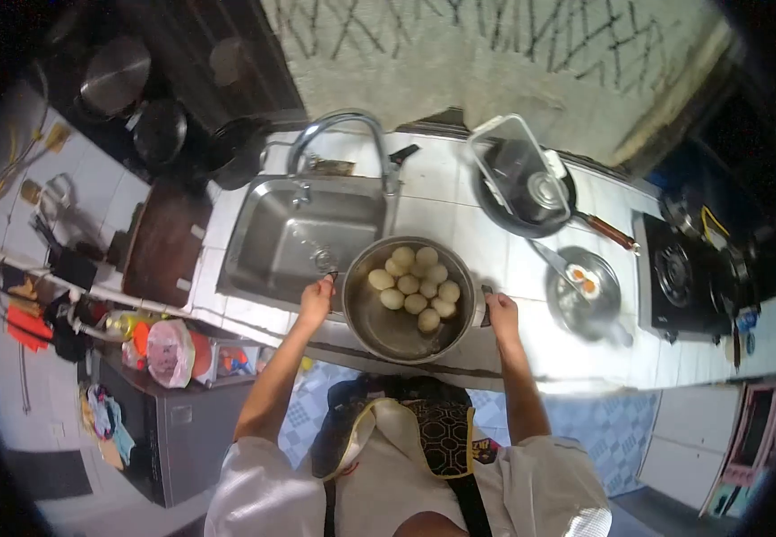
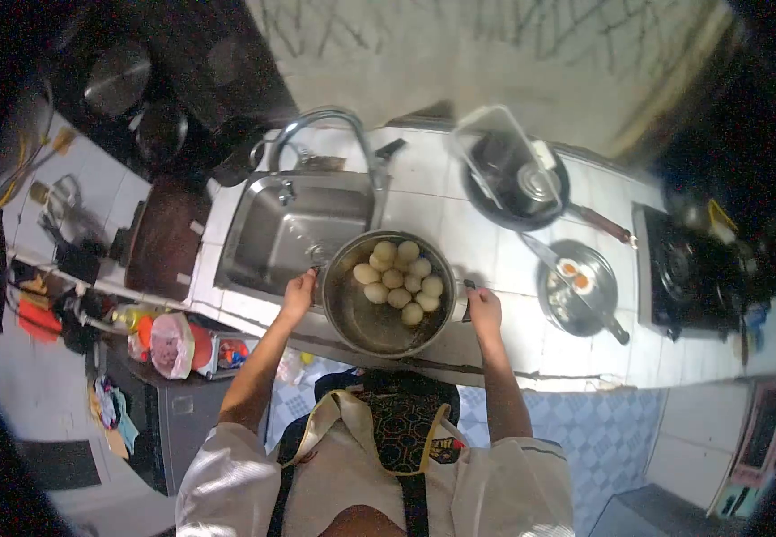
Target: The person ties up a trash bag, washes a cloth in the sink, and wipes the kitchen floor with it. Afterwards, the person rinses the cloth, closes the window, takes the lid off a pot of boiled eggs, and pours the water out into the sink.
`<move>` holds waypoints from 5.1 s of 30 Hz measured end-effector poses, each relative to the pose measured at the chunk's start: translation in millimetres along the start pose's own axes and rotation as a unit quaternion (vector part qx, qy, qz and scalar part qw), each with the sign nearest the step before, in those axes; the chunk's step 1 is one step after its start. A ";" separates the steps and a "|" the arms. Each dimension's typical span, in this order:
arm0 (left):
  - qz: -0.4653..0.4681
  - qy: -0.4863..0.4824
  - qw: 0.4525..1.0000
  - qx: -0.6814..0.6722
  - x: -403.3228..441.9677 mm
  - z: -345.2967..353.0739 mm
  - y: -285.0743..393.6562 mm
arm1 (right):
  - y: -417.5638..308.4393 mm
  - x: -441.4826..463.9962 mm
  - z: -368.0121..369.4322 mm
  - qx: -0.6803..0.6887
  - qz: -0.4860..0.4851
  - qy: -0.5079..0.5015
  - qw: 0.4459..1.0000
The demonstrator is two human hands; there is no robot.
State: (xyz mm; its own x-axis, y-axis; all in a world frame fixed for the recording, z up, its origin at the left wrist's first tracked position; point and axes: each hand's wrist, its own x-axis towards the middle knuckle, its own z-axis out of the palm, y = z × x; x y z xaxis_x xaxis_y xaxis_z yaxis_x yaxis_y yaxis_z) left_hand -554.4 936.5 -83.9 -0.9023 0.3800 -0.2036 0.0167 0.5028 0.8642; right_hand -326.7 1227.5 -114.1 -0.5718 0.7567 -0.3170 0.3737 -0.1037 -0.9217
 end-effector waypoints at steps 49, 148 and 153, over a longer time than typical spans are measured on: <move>0.127 -0.085 0.986 -0.063 22.2 64.4 19.0 | 9.2 -47.7 -17.3 0.093 0.009 0.310 0.946; 0.082 -0.096 0.990 -0.069 40.0 77.1 -8.8 | 35.4 -35.3 -19.0 0.158 0.007 0.291 0.943; 0.064 -0.082 0.993 -0.052 40.4 78.3 -9.7 | 29.7 -39.4 -19.3 0.165 0.009 0.288 0.943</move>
State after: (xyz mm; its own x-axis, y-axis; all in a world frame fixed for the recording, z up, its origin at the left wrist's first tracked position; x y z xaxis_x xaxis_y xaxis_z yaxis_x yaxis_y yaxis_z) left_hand -557.2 1007.7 -136.5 -0.8137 0.5605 -0.1536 0.0744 0.3626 0.9290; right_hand -279.0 1207.1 -124.6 -0.0407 0.9682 -0.2469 0.0781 -0.2433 -0.9668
